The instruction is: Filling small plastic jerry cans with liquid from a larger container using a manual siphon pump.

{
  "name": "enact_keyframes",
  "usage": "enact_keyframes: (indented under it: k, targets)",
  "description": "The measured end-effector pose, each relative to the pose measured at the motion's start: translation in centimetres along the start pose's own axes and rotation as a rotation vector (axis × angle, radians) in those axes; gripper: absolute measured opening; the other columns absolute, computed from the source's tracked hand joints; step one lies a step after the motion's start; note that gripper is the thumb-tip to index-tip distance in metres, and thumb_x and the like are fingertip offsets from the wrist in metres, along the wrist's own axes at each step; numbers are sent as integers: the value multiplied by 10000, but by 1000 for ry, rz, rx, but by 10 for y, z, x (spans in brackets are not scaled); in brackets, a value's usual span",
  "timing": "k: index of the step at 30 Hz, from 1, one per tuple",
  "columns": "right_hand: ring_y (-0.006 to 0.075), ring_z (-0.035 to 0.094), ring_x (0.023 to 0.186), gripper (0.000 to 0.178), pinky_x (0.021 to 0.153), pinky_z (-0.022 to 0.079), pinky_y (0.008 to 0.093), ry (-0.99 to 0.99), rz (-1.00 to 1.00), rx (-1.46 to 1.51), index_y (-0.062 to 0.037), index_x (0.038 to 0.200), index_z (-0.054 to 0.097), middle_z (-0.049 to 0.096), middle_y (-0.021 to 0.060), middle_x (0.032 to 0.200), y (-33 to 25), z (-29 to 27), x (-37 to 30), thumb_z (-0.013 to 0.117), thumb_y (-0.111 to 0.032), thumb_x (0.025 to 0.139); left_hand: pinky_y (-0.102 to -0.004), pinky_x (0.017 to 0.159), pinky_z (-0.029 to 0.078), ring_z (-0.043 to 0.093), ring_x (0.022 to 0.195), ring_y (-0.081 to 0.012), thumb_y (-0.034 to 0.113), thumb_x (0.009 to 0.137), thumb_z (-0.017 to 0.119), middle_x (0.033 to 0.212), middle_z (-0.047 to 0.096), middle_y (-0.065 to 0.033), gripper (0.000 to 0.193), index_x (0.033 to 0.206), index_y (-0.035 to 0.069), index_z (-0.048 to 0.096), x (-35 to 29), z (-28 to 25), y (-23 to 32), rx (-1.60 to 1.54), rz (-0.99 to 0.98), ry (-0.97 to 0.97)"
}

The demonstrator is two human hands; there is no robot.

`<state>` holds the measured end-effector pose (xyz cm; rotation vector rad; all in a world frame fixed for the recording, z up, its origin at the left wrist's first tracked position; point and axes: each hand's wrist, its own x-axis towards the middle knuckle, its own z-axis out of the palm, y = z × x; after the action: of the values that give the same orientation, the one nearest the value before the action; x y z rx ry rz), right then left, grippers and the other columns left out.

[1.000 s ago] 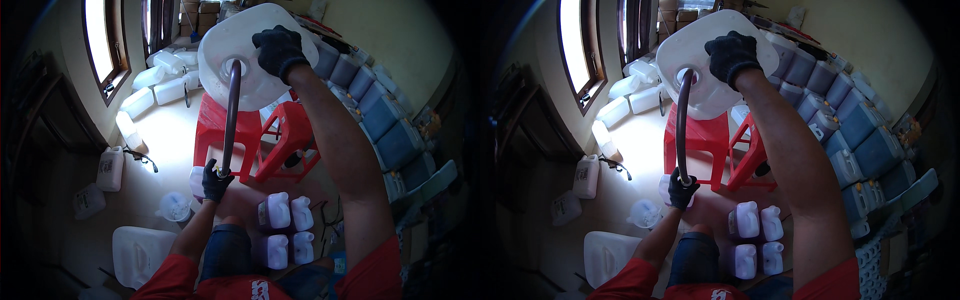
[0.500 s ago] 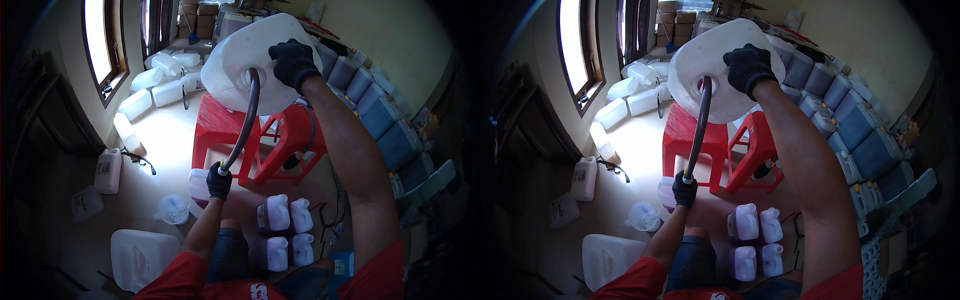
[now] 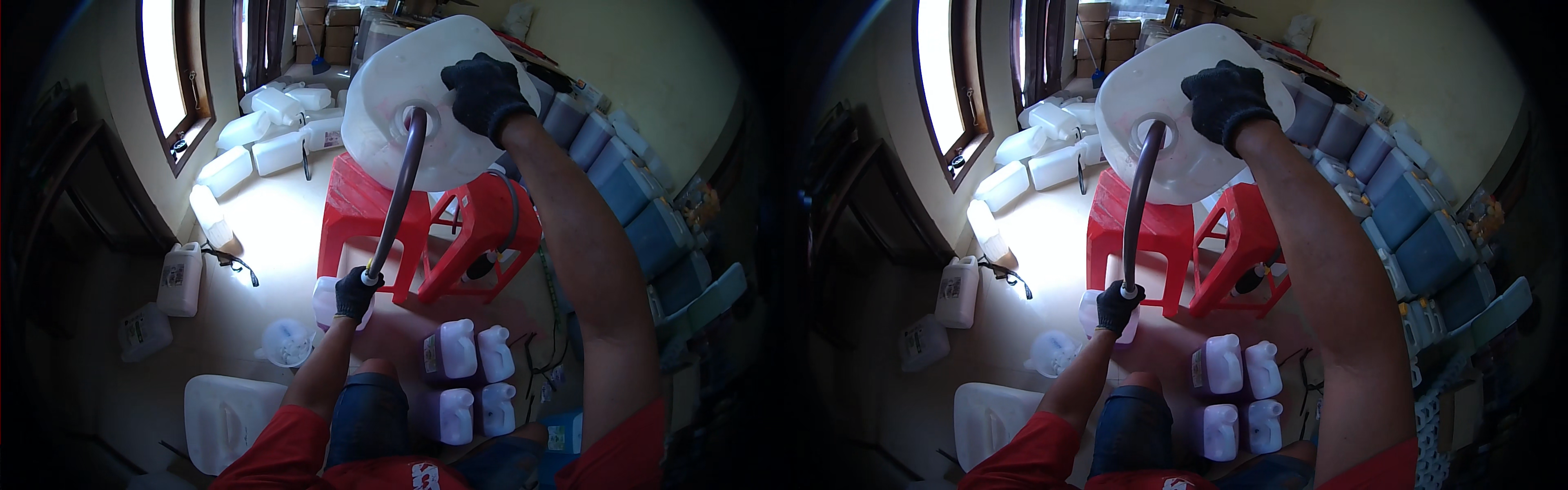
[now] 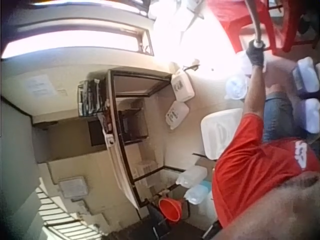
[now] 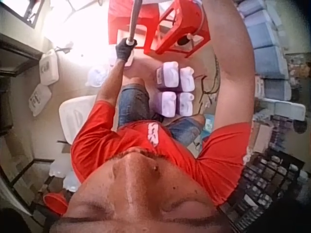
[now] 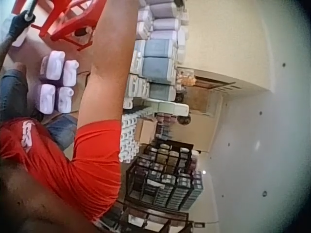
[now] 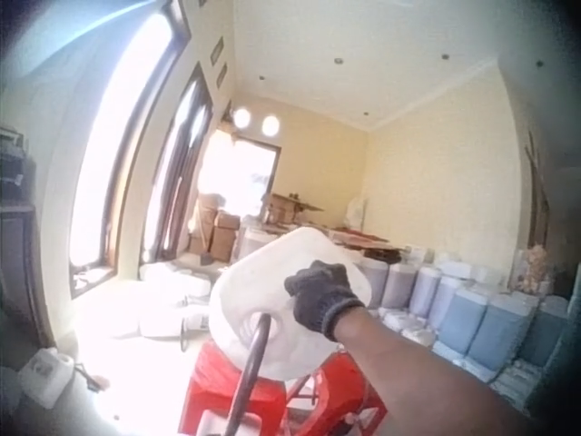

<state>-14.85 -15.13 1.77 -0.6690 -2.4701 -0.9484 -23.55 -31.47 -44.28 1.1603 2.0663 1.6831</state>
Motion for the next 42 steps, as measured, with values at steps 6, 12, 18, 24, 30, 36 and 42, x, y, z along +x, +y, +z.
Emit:
enact_keyframes:
  k: [6, 12, 18, 24, 30, 36, 42]
  targets:
    - [299, 707, 1023, 226, 915, 561, 482, -6, -11, 7, -158, 1047, 801, 774, 118, 1019, -7, -2, 8, 754, -197, 828, -420, 966, 561, 697, 1106, -366, 257, 689, 952, 1200, 714, -176, 828, 1410, 106, 574, 4, -34, -5, 15, 121, -357]
    - [304, 696, 1035, 229, 932, 547, 496, -50, -30, 3, -144, 1057, 802, 769, 132, 1017, -26, -15, 20, 764, -177, 834, -441, 1043, 515, 633, 1182, -377, 255, 676, 967, 1259, 662, -178, 802, 1361, 91, 584, 20, -45, 17, -17, 259, -619]
    - [313, 694, 1047, 256, 960, 542, 501, -67, -36, -1, -144, 1076, 805, 771, 133, 1033, -30, -15, 25, 774, -169, 823, -445, 987, 526, 631, 1129, -377, 280, 667, 971, 1171, 640, -186, 782, 1299, 41, 577, 11, -16, -13, -45, 197, -380]
    - [310, 698, 1055, 292, 985, 542, 505, -67, 35, 22, -150, 1113, 804, 772, 138, 1073, -29, -11, 24, 778, -172, 823, -420, 706, 565, 692, 774, -339, 315, 645, 981, 836, 685, -119, 443, 852, 90, 659, 7, 0, -16, 34, 157, -121]
    - [308, 699, 1069, 314, 1002, 536, 509, -112, 34, 19, -155, 1135, 801, 769, 146, 1090, -23, -13, 22, 780, -167, 821, -425, 712, 569, 711, 810, -332, 287, 659, 979, 886, 715, -122, 465, 945, 83, 674, 3, 5, -12, -60, 238, -30]
    - [307, 697, 1064, 294, 981, 540, 501, -63, 22, 15, -159, 1118, 802, 772, 137, 1068, -25, -12, 21, 775, -171, 825, -416, 727, 580, 724, 842, -340, 298, 697, 961, 900, 729, -129, 460, 995, 74, 692, 4, 4, -15, 45, 204, -70]
    - [306, 697, 1068, 286, 984, 539, 501, -108, 14, 6, -156, 1115, 802, 772, 138, 1067, -26, -18, 18, 764, -180, 832, -404, 710, 585, 736, 815, -327, 307, 719, 946, 912, 747, -117, 424, 999, 83, 719, 7, 11, -25, 40, 179, 19]
